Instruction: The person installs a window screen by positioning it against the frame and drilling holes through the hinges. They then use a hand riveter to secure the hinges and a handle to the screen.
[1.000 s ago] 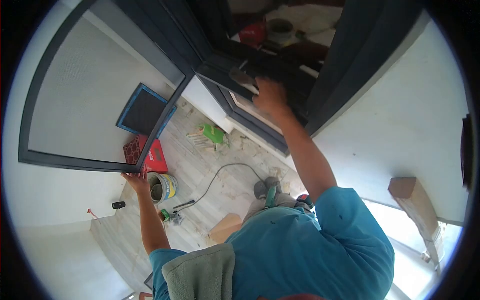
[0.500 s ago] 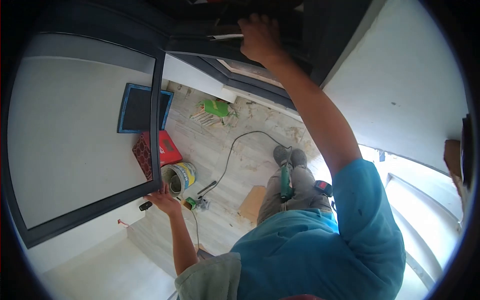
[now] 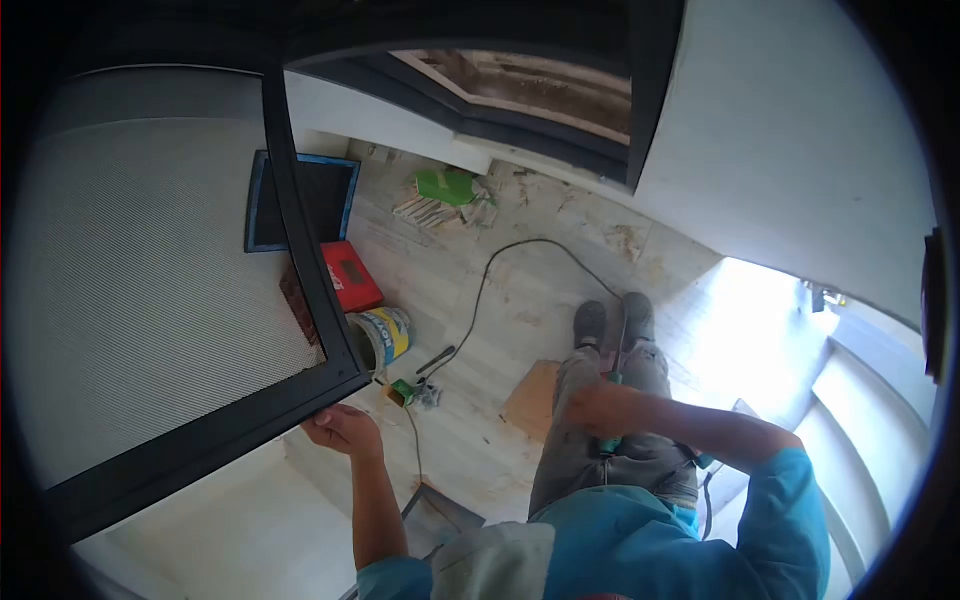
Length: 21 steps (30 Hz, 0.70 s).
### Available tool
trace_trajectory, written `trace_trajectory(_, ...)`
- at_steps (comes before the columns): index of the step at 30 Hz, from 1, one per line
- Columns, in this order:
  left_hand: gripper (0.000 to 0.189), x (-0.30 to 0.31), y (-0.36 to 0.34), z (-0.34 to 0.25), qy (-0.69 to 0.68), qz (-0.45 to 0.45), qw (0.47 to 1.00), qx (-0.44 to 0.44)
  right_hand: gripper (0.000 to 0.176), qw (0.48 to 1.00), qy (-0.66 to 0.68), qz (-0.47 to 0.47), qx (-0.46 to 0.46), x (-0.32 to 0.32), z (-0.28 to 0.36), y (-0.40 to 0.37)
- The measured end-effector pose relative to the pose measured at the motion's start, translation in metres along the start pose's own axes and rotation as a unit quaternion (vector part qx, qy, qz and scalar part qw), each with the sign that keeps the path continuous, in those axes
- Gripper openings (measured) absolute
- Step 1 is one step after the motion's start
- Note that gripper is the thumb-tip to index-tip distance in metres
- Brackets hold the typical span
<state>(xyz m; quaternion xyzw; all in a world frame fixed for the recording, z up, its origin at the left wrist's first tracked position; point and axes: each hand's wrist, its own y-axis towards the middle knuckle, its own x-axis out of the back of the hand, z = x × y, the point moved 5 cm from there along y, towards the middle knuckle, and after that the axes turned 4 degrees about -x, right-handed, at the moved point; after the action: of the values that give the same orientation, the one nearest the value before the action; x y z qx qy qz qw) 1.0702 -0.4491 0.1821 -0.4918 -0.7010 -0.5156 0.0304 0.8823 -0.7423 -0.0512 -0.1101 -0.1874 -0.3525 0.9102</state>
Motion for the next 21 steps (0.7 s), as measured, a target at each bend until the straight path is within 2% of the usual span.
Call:
trace_trajectory(2, 0.067, -0.026, 0.024, -0.058, -0.021, -0.002, 0.994, -0.106, 0.036, 0.998, -0.029, 0.039, 0.045, -0.044, -0.003, -0.011)
trace_trajectory(5, 0.070, -0.047, 0.040, -0.093, -0.066, 0.029, 0.984, -0.161, 0.039, 0.989, -0.101, 0.109, 0.009, -0.080, -0.014, -0.003)
trace_trajectory(7, 0.073, -0.059, 0.049, -0.102, -0.105, 0.028, 0.977, -0.181, 0.042, 0.988, -0.106, 0.107, -0.014, -0.089, -0.020, 0.010)
trace_trajectory(8, 0.074, -0.065, 0.054, -0.107, -0.126, 0.030, 0.973, -0.188, 0.044, 0.988, -0.108, 0.107, -0.024, -0.090, -0.021, 0.019)
trace_trajectory(11, 0.073, -0.081, 0.068, -0.121, -0.194, 0.041, 0.960, -0.199, 0.045, 0.971, -0.096, 0.204, -0.079, -0.086, -0.020, 0.032)
trace_trajectory(14, 0.066, -0.099, 0.080, -0.138, -0.266, 0.069, 0.941, -0.199, 0.043, 0.970, -0.126, 0.199, -0.056, -0.100, -0.018, 0.040)
trace_trajectory(17, 0.056, -0.120, 0.090, -0.162, -0.389, 0.136, 0.893, -0.182, 0.040, 0.953, -0.154, 0.254, -0.061, -0.109, -0.013, 0.049)
trace_trajectory(20, 0.046, -0.130, 0.098, -0.178, -0.373, 0.068, 0.909, -0.170, 0.039, 0.961, -0.147, 0.227, -0.059, -0.137, -0.018, 0.060)
trace_trajectory(21, 0.044, -0.133, 0.102, -0.185, -0.362, 0.076, 0.912, -0.179, 0.039, 0.958, -0.159, 0.235, -0.045, -0.138, -0.018, 0.061)
